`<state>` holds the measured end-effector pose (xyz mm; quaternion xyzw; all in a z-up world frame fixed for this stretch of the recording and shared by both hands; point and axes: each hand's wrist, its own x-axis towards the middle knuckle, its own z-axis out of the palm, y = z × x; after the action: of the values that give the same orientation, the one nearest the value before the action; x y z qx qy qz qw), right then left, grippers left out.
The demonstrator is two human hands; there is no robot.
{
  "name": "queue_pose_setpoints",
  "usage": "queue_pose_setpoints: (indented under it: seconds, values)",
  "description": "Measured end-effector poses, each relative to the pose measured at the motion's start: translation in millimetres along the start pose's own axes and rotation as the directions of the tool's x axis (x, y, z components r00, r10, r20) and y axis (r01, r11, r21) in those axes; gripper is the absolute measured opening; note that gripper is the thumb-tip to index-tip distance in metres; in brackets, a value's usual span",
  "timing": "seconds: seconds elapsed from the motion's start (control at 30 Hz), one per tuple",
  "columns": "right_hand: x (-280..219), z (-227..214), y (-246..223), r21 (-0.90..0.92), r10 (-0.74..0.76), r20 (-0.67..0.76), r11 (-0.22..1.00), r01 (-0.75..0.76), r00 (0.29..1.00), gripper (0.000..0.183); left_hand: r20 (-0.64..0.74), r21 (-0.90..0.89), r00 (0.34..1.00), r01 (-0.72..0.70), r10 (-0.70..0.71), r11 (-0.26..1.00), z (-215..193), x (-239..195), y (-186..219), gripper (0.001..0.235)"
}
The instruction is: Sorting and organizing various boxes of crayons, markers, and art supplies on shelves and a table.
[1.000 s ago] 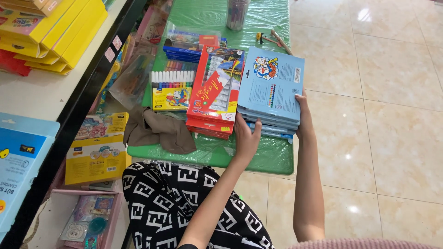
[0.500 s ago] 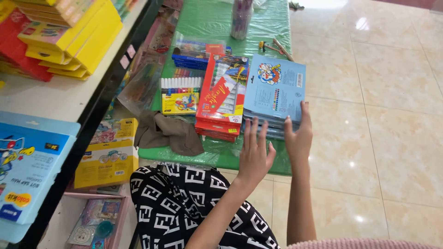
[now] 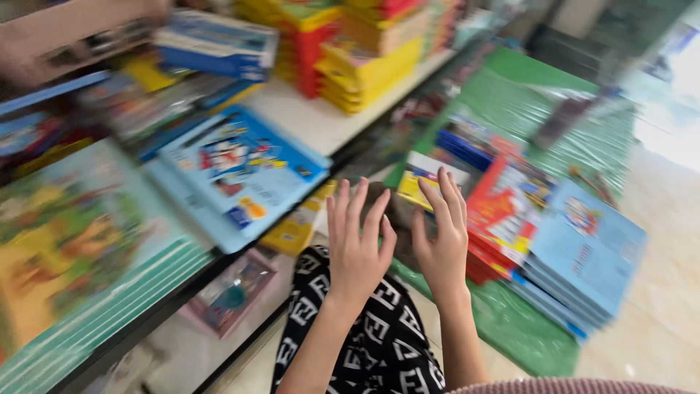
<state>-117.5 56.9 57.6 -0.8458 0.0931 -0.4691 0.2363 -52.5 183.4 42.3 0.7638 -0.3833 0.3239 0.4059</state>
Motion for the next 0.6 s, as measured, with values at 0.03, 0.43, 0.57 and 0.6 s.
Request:
queue_pose_setpoints:
  seconds: [0.03, 0.43, 0.57, 0.6]
  values:
    - [9, 18, -13, 0.041, -0.026, 0.026, 0.999, 0.024, 0.999, 0.043, -0.021, 0.044, 0.999, 0.026, -0.025, 0.999, -17, 2, -14, 0.047]
    - [116, 184, -81, -0.173, 0.182, 0.695, 0.981, -0.084, 0.695, 0.068, -0.270, 0.193, 0.934, 0.289, -0.233, 0.938, -99, -9, -100, 0.047]
    - [124, 229, -32, -0.151, 0.074, 0.607, 0.988, 0.023, 0.791, 0.071, -0.258, 0.213, 0.924, 0.338, -0.281, 0.917, -96, 0, -99, 0.057]
    - [125, 244, -15, -0.205, 0.115, 0.564, 0.979, 0.005, 0.817, 0.070, -0.249, 0.162, 0.915, 0.364, -0.318, 0.917, -96, 2, -100, 0.061]
